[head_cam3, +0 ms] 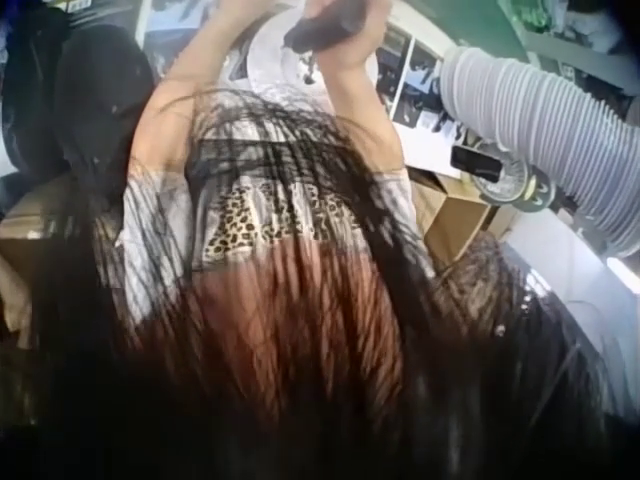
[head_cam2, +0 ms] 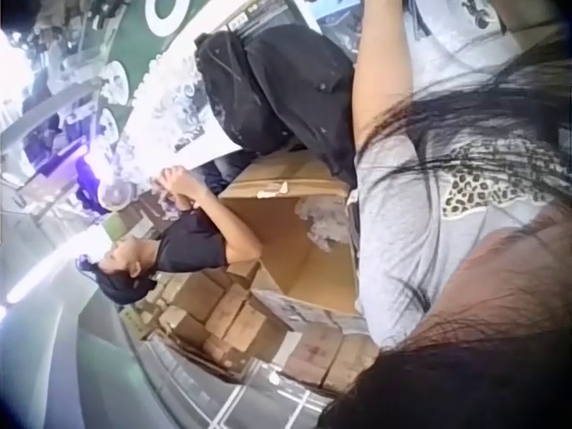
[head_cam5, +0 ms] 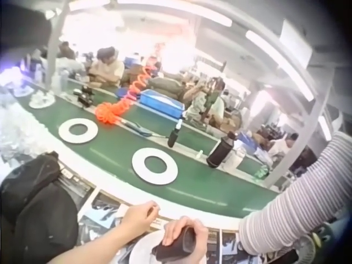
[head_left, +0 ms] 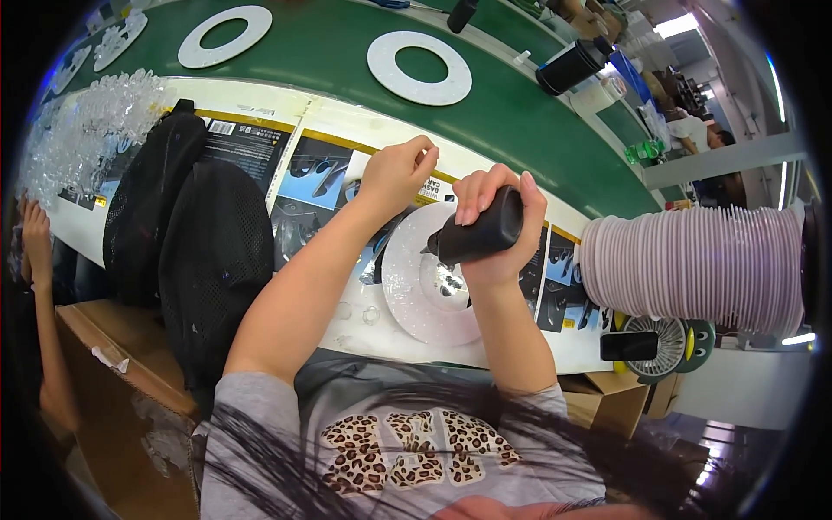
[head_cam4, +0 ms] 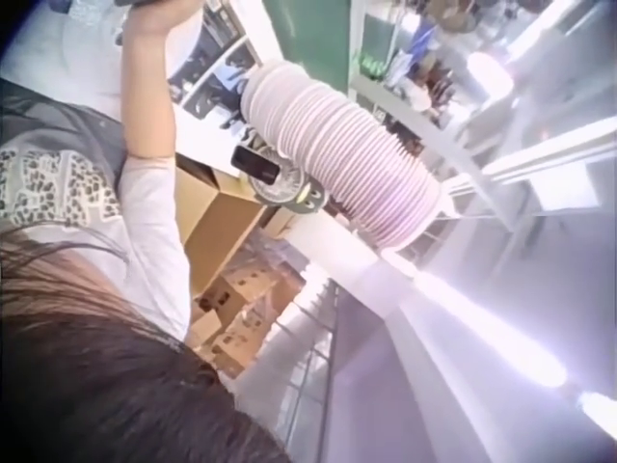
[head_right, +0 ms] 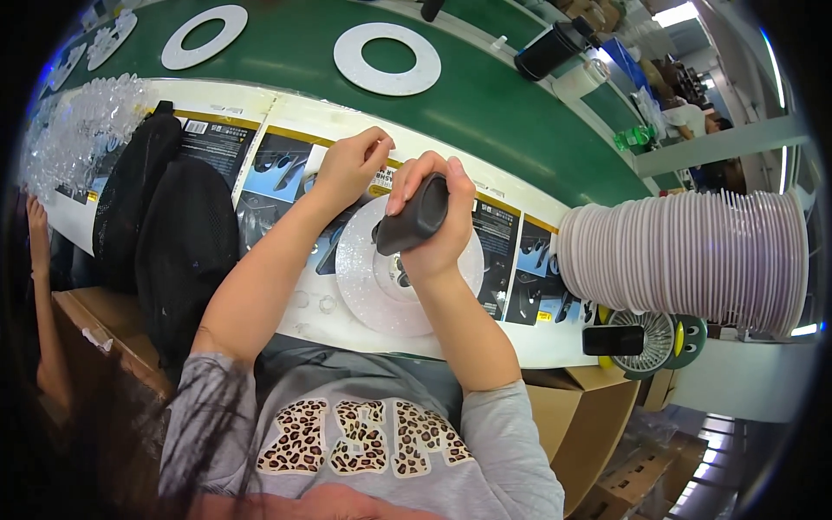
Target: Apply glue to LED ring components and assemble them onto fixture bases on a factory line.
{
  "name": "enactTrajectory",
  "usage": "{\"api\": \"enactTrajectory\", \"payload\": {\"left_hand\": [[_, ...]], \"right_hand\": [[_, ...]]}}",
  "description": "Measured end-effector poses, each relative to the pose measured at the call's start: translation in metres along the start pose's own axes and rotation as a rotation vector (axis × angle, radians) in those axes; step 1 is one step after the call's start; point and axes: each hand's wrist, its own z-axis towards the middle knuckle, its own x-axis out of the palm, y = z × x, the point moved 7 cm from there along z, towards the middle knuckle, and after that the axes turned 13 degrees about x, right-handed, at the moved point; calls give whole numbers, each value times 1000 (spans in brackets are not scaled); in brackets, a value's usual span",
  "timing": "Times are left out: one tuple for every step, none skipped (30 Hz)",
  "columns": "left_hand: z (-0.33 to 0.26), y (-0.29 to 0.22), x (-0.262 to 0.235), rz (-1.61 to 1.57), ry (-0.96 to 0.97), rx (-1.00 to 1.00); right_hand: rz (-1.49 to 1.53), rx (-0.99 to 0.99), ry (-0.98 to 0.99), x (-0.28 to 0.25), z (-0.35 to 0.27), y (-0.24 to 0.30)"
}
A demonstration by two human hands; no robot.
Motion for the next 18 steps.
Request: {"api": "enactTrajectory", "payload": {"left_hand": [[0,0,0,-5,-6,2],[0,0,0,-9,-12,4],[0,1,-1,-9,-15,0],[-1,1,-2,-10,-20,3],[-1,2,-3,-10,-25,5],[-1,2,-2,-12,-25,3],[0,1,-1,-10,-30,13],[0,0,-1,-8,-35,23],[1,0,0,-9,-34,22],[1,0,0,-7,-35,22],[2,0,1,-6,-36,23],[1,0,0,-3,-37,20],[1,1,-1,8,-39,19],[0,2,-2,19,-41,19],[0,1,-3,19,-41,18],[0,1,-3,21,-42,17],[0,0,-4,23,-43,15],[1,-1,-3,20,-41,17]], "right_hand": [[-3,2,1,0,1,-2],[-4,5,5,0,2,-3],[-3,11,10,1,3,-5],[-3,15,12,1,4,-7],[-2,23,19,2,4,-9],[-3,29,22,2,5,-10],[-4,31,22,1,5,-11],[3,33,25,0,6,-11],[10,34,29,0,6,-11],[10,34,28,0,6,-11],[13,32,29,0,7,-10],[18,32,34,0,7,-11],[20,34,36,0,7,-13],[18,37,36,1,8,-14],[13,39,34,1,8,-14],[13,40,34,1,8,-15],[17,45,39,2,8,-15],[19,48,40,2,8,-15]]}}
